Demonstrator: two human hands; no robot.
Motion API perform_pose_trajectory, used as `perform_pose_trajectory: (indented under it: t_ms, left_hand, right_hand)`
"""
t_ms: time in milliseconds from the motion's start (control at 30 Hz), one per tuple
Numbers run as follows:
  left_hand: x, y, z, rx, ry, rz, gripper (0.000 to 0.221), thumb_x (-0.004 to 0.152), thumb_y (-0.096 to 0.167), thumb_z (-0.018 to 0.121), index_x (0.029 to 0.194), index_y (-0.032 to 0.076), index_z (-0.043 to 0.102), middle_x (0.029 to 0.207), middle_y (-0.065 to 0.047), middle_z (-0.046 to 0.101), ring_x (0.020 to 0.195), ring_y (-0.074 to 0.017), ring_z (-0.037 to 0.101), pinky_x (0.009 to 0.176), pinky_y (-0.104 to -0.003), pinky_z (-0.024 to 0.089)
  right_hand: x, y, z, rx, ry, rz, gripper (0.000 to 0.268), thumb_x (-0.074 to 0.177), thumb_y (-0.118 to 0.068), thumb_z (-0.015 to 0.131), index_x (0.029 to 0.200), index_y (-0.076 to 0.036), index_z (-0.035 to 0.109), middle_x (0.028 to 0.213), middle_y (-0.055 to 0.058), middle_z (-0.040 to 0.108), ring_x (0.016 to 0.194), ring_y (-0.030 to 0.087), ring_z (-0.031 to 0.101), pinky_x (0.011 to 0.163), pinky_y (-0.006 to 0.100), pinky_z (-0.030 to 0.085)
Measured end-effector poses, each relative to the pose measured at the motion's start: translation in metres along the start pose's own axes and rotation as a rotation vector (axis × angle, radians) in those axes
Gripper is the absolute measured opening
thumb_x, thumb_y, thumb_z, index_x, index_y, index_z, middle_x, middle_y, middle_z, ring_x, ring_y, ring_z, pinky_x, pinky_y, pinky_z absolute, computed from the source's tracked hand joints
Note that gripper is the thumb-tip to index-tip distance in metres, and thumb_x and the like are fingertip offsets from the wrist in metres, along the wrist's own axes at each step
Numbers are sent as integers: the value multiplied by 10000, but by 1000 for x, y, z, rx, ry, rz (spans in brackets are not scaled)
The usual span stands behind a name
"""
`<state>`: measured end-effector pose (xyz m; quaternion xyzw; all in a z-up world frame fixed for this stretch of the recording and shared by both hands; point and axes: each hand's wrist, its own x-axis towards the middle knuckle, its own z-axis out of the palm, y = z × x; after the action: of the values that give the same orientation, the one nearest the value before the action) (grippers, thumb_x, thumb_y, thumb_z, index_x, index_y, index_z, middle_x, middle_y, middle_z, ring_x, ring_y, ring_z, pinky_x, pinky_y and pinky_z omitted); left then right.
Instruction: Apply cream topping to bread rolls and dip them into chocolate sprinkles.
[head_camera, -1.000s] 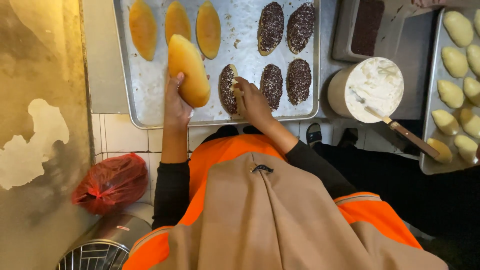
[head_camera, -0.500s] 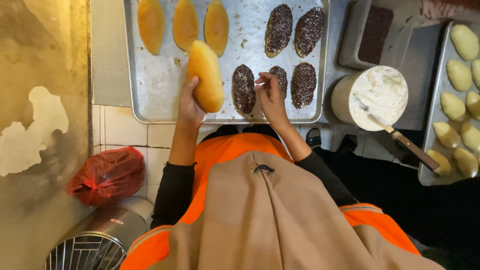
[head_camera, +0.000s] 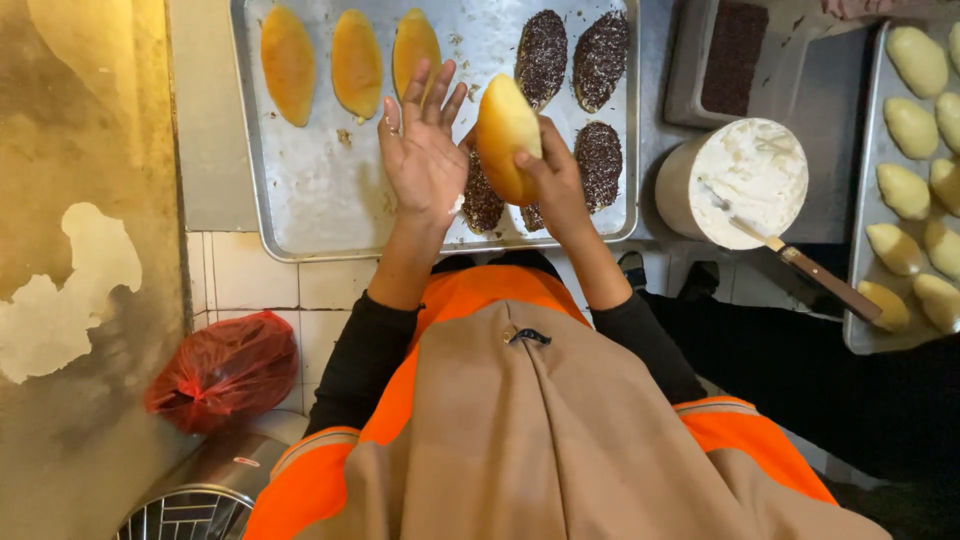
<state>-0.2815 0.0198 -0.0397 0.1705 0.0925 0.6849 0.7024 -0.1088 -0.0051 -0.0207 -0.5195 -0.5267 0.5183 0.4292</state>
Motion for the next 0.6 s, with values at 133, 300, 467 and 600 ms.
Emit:
perform_pose_trajectory:
  t_ms: [133, 300, 467, 600]
  left_hand:
    - [9, -10, 6, 148, 65, 235, 552, 1124, 447, 351, 1476, 42, 481, 1435, -183, 542, 1338, -303, 491, 1182, -465, 348]
    - [9, -7, -8, 198, 203, 227, 531, 1069, 520, 406, 1437, 155, 523, 1363, -78, 577, 1205, -231, 519, 983, -453, 430]
    - [14, -5, -13, 242, 211, 279, 507, 1070, 474, 422, 1439, 148, 540, 1342, -68, 581, 1174, -200, 523, 970, -391, 420]
    - [22, -4, -18, 543, 222, 267, 383, 1072, 341, 451, 1398, 150, 515, 1295, -46, 561, 1129, -197, 518, 989, -394, 377]
  right_hand:
    - [-23, -15, 14, -85, -130, -97, 447, 1013, -168, 553, 1428, -27, 463, 1334, 152, 611, 1180, 242, 597, 1024, 358, 474]
    - [-35, 11, 17, 81, -184, -13, 466, 1022, -104, 521, 1469, 3, 447, 1342, 122, 606, 1168, 186, 569, 1029, 303, 451]
    - [-42, 4, 14, 386, -157, 269, 486, 976, -102, 524, 1447, 15, 503, 1305, 149, 628, 1116, 193, 594, 952, 268, 477]
    - [-40, -3, -3, 870, -368, 477, 645, 970, -180, 457, 1577, 10, 346, 1377, 210, 576, 1136, 255, 618, 974, 352, 507]
